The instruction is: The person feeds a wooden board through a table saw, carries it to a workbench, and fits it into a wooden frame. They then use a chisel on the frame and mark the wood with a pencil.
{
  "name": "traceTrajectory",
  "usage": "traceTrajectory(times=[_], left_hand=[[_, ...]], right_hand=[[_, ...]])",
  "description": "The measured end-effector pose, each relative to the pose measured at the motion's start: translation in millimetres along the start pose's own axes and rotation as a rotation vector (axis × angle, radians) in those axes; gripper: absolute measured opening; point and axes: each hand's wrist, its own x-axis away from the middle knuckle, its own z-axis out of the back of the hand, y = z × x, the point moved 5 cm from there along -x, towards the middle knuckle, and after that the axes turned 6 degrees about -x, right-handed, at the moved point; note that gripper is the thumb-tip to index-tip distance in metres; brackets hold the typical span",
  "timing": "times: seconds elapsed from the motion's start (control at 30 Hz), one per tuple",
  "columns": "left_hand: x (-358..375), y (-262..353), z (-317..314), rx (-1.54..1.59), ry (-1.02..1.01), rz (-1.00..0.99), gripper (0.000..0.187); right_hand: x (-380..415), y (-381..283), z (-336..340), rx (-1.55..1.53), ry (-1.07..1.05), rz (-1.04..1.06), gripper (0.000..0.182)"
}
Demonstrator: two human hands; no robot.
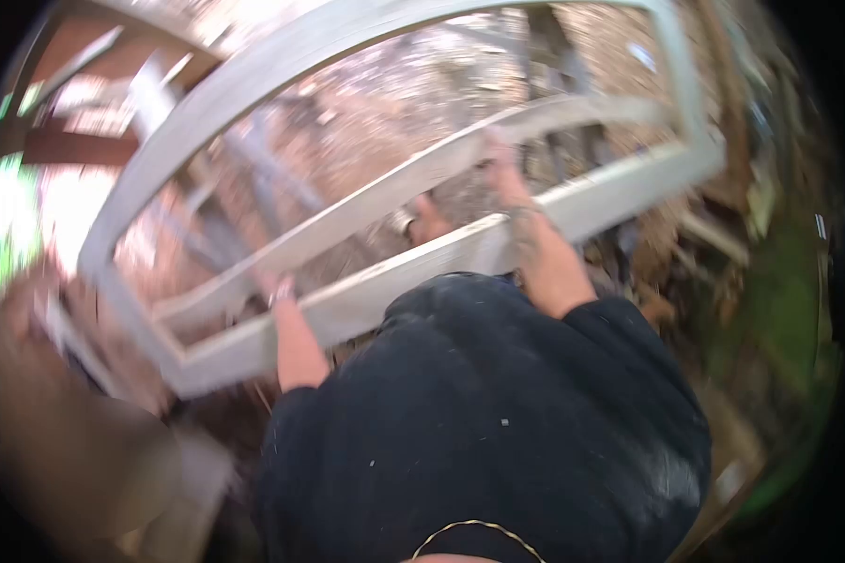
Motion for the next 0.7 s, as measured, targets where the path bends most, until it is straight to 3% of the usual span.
traceTrajectory(times=[0.03, 0.1, 0.13, 0.17, 0.23, 0.27, 0.4, 0.53, 0.7], left_hand=[[-5.5, -0.5, 4.2, 0.046, 0.006, 0.020, 0.063], [-14.9, -6.2, 9.1, 0.144, 0.030, 0.052, 0.065], [-19.5, -11.3, 13.8, 0.184, 0.046, 0.061, 0.067], [-23.2, -13.2, 15.4, 0.234, 0.060, 0.059, 0.068], [-44.7, -25.4, 31.2, 0.219, 0.081, 0.129, 0.093], [-49.9, -25.8, 35.2, 0.247, 0.077, 0.107, 0.095], [-46.3, -20.8, 30.6, 0.245, 0.136, 0.002, 0.103], [-42.7, -16.5, 30.4, 0.176, 0.218, 0.039, 0.116], [-38.8, -16.0, 30.7, 0.140, 0.250, 0.093, 0.118]], right_hand=[[1.2, -12.6, 1.4, 0.025, -0.061, 0.112, 0.041], [-11.0, 2.6, 6.3, -0.490, 0.084, -0.390, 0.052], [18.5, -33.3, -27.1, -0.407, -0.031, -0.445, 0.051], [42.6, -57.8, -51.2, -0.488, 0.017, -0.509, 0.054], [20.6, -38.9, -38.8, -0.487, -0.027, -0.460, 0.052], [36.1, -55.0, -52.8, -0.404, 0.073, -0.458, 0.054], [22.6, -48.4, -46.9, -0.369, 0.010, -0.439, 0.049], [23.4, -51.4, -47.6, -0.338, 0.061, -0.432, 0.045], [21.4, -48.7, -44.6, -0.357, 0.041, -0.447, 0.044]])
